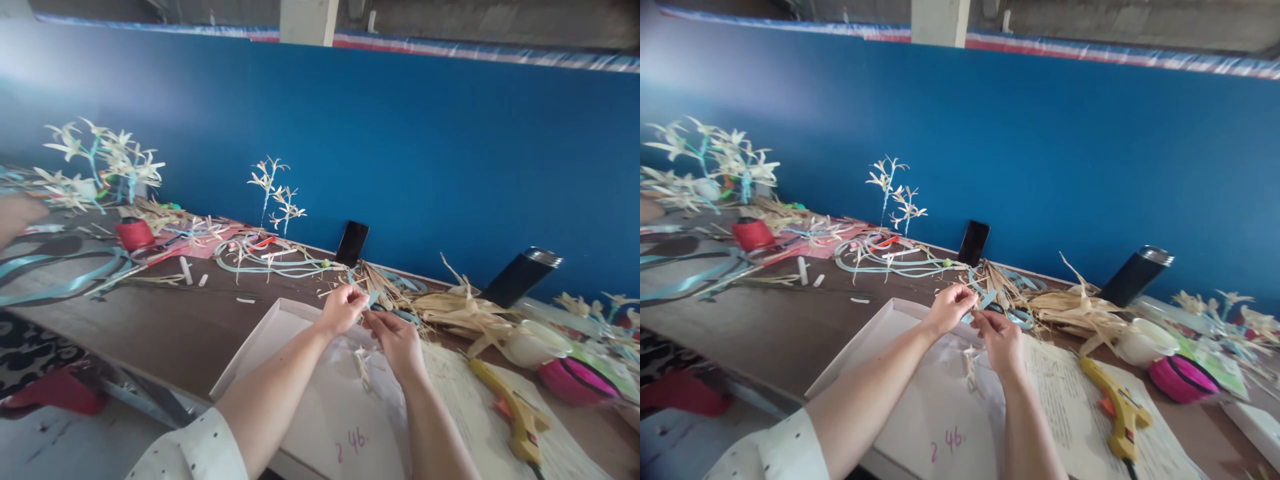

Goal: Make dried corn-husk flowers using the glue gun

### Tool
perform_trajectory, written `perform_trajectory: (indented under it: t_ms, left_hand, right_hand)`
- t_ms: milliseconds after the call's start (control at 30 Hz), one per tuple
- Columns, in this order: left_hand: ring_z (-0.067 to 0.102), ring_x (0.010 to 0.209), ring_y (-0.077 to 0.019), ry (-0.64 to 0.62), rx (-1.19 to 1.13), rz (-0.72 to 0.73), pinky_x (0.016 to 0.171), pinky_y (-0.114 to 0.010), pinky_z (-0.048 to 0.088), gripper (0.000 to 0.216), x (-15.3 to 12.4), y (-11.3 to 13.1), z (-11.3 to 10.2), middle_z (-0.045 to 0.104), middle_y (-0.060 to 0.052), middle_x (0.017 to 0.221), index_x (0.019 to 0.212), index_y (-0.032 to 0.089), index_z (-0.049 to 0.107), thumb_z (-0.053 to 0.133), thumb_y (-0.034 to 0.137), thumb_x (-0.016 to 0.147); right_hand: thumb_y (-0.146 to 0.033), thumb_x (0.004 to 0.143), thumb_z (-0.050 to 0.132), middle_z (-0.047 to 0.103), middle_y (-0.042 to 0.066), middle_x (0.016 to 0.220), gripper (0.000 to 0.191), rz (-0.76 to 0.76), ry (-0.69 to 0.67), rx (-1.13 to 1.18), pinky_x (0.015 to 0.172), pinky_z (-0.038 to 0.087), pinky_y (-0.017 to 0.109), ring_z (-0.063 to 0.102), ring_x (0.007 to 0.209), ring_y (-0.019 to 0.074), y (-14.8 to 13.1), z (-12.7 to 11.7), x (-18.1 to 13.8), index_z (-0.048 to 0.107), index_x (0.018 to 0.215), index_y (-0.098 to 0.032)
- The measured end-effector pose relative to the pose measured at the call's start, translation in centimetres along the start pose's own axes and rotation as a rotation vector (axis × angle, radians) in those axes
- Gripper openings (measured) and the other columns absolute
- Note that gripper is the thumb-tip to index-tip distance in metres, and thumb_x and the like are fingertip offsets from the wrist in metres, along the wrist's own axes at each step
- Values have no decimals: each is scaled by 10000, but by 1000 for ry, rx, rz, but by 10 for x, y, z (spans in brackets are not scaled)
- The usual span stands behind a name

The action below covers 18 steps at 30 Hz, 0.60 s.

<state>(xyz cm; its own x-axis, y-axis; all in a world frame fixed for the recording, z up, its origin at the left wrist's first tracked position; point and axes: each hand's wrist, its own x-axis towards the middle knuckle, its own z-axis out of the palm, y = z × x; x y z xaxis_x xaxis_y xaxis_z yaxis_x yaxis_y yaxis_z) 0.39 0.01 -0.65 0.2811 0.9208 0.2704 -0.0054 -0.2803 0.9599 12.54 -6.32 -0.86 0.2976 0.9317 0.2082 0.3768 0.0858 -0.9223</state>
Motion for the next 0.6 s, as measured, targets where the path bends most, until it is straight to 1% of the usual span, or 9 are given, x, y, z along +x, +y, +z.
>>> perform_trajectory:
  t_ms: [100, 200, 333, 467, 533, 600]
  left_hand:
    - [475, 578, -86, -2, -16, 0, 568, -195, 373, 238, 0, 1, 0, 541, 17, 609, 710, 139, 575, 574, 375, 744]
    - [450, 537, -81, -51, -57, -13, 518, -190, 357, 280, 2, 1, -3, 531, 15, 586, 717, 137, 605, 560, 411, 752]
    - [459, 523, -89, -87, -113, -47, 460, -189, 349, 363, 3, 0, -5, 578, -11, 643, 822, 136, 661, 530, 469, 765]
    - [474, 549, -85, -152, -124, -33, 479, -185, 363, 388, 3, -2, -2, 621, -30, 714, 900, 129, 686, 606, 462, 717]
    - [480, 553, -84, -175, -132, -44, 485, -183, 361, 398, 2, -3, -1, 623, -30, 696, 919, 124, 690, 635, 450, 696]
    - [476, 539, -81, -176, -133, -59, 490, -185, 355, 399, 2, -2, 0, 618, -22, 651, 917, 122, 694, 655, 442, 682]
  right_hand:
    - [-511, 701, 629, 651, 40, 619, 367, 20, 4, 17, 434, 325, 232, 506, 502, 135, 4, -1, 1, 728, 762, -163]
    - [-525, 687, 641, 653, 44, 622, 402, 54, 40, 68, 426, 319, 233, 492, 491, 135, 7, -1, 1, 730, 821, -156]
    - [-519, 688, 644, 657, 44, 640, 410, 65, 124, 111, 430, 323, 230, 480, 490, 133, 9, -2, 1, 725, 864, -157]
    - [-498, 702, 637, 631, 19, 599, 380, 52, 142, 91, 431, 336, 234, 439, 455, 119, 8, -4, 2, 722, 880, -174]
    - [-495, 703, 631, 610, 9, 563, 382, 48, 134, 56, 428, 338, 237, 431, 440, 119, 7, -4, 2, 724, 885, -173]
    - [-497, 703, 619, 619, 14, 574, 386, 32, 139, 16, 440, 348, 242, 448, 446, 124, 5, -5, 2, 728, 880, -172]
